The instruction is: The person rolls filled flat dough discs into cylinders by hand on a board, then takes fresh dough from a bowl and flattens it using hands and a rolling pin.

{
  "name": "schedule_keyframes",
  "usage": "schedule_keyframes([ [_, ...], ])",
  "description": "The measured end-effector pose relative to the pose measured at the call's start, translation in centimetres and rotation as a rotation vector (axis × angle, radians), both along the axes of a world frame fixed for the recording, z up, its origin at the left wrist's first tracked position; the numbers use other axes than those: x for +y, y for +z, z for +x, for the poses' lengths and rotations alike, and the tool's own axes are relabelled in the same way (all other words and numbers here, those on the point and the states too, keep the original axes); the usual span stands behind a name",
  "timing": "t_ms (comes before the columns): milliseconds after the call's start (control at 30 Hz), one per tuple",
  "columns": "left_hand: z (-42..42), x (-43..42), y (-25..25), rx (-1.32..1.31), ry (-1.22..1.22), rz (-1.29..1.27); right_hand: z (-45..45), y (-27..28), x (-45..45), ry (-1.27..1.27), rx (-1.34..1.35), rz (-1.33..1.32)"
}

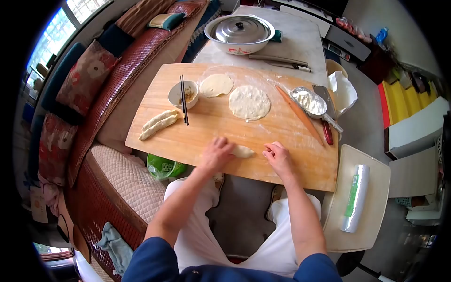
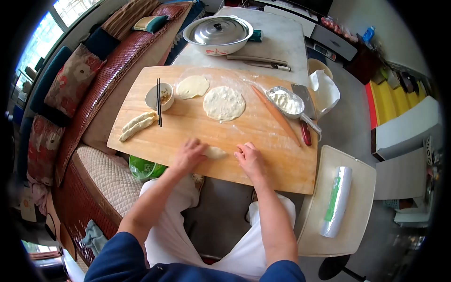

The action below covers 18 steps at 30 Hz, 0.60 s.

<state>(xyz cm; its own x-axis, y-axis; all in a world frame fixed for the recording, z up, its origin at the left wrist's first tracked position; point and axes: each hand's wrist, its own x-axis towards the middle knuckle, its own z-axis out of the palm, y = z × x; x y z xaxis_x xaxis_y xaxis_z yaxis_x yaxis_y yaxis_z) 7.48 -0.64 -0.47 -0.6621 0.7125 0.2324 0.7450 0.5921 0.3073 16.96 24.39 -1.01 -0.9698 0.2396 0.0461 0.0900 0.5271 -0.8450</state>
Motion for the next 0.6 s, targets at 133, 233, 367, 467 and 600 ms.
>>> schedule_keyframes([
  [133,-4.2,-5.1,0.6,-0.017,0.312,-0.195,-2.0,-0.4,0.1,-0.026,0.077,0.040],
  [233,-5.0,-2.5,1.3,0.226,0.264,-0.028,-3.7,-0.8,0.2,-0.053,0.127,0.052],
  [367,-7.5,6.7,0.9,0.040,0.109,-0.117,-4.4,-1.0,0.5,-0.117,0.163,0.041],
  [467,-10.6,12.1,-1.8,0.081,0.089,-0.081,-3.9,-0.5,1.6,-0.111,0.130,0.025],
  [600,-14.1,16.3,-2.9,0.101,0.082,-0.101,-3.7,-0.9,3.5,-0.141,0.169,0.037],
])
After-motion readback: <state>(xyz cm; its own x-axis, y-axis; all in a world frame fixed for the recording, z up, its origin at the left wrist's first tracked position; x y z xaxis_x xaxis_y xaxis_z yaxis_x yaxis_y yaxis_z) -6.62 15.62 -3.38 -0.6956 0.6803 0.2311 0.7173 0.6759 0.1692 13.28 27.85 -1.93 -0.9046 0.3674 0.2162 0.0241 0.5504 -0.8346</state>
